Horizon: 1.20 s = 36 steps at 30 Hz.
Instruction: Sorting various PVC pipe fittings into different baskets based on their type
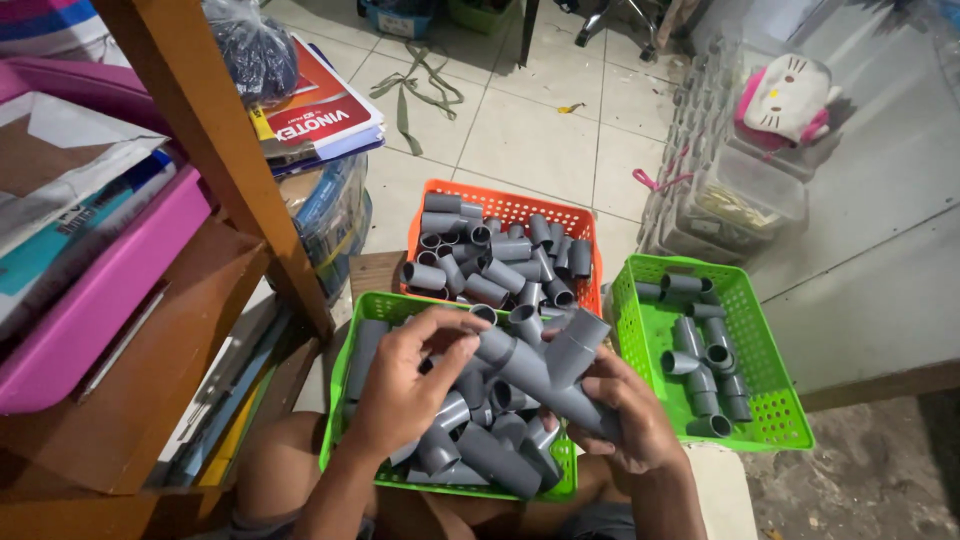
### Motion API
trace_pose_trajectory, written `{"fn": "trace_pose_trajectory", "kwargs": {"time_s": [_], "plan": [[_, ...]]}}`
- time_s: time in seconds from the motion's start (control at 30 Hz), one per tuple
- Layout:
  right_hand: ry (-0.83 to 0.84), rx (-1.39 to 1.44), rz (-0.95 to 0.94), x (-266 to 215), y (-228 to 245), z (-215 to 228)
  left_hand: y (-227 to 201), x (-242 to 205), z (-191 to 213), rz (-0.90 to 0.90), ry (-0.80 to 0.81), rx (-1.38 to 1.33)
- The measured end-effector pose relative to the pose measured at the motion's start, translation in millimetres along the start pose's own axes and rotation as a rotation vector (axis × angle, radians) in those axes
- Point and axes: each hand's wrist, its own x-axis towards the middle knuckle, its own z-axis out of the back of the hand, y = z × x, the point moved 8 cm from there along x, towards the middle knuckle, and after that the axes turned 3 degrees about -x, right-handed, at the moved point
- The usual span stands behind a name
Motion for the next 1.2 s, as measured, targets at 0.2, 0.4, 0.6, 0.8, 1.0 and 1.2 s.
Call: {"fn": "trace_pose_trajectory", "kwargs": {"time_s": [0.2, 0.4, 0.6, 0.8, 1.0, 1.2], "plan": [[-0.147, -0.006, -0.015, -8, -10, 26, -9, 29, -7, 0.006, 0.106, -0.027], [-0.108, 0.078, 0.051, -1, -4, 21, 1, 31, -31, 0.164, 0.371, 0.121], [-0.1, 0.064, 0.052, 13, -9, 18, 13, 42, -20, 0.236, 0.31, 0.185], [-0.163, 0.043, 0.072, 1, -11, 40, 45, 69, 32, 0.308, 0.067, -0.039], [-0.211, 0.03, 0.144, 8, -15, 35, 76, 85, 16, 0.195, 0.044, 0.287], [-0.451, -0.02, 0.047, 8, -9, 31, 43, 60, 3, 0.171, 0.271, 0.21]]}}
